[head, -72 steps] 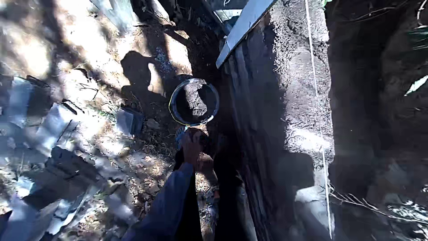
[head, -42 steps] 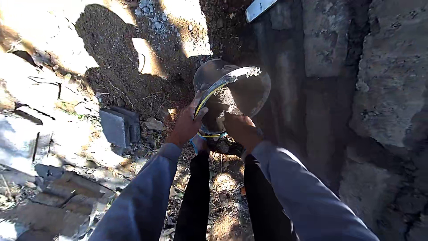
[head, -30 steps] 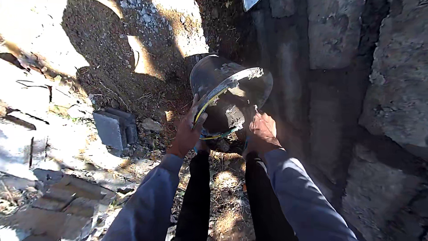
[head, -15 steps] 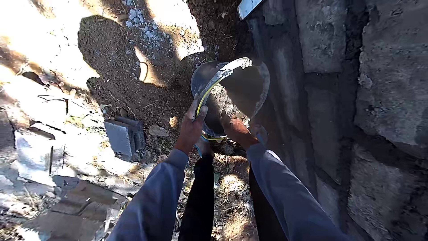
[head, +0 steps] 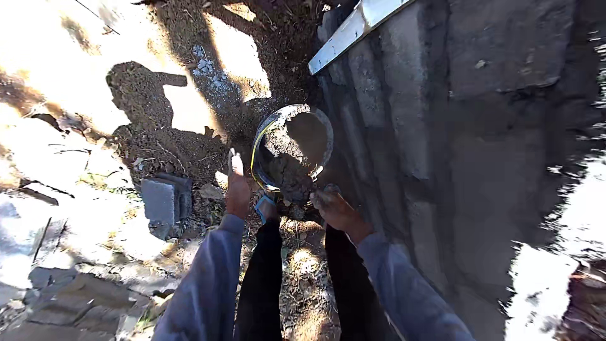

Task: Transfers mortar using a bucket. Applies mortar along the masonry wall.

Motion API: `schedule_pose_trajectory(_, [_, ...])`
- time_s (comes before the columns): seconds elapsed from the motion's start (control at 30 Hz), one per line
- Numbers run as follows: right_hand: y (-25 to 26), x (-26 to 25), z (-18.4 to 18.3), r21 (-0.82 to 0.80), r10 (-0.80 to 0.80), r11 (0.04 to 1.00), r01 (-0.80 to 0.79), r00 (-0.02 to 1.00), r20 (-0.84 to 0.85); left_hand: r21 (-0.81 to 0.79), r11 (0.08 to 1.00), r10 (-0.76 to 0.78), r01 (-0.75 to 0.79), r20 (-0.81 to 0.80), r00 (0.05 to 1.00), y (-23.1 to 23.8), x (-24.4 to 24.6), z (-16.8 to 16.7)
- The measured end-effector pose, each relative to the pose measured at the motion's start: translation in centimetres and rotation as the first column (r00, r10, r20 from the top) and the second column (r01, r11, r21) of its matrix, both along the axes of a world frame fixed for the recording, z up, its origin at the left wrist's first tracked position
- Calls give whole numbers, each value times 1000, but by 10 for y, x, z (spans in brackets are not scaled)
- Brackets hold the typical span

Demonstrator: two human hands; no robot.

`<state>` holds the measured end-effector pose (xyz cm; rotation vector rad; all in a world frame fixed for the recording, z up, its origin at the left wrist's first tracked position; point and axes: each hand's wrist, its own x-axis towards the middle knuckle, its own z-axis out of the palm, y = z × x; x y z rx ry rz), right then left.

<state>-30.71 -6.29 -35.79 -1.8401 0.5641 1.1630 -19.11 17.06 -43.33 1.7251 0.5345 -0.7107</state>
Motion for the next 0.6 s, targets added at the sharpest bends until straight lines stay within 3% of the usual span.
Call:
schedule_pose_trajectory(0.17, [-27,-28,151,17,-61,998,61,998,20,-65,997,31,-32,-31,999,-10,-54,108])
schedule_pose_trajectory(0.3, [-66,-73,277,101,-138,988,120,972,188,-74,996,52,-52,5,999,-45,-103,177])
schedule_pose_trajectory(0.43, [-119,-124,392,105,-219,974,199,949,227,-160,987,30,-13,108,994,-129,-146,240])
schedule_pose_trajectory(0.6, [-189,-209,457,103,-414,909,404,848,331,-283,959,20,-4,56,998,-260,-206,297])
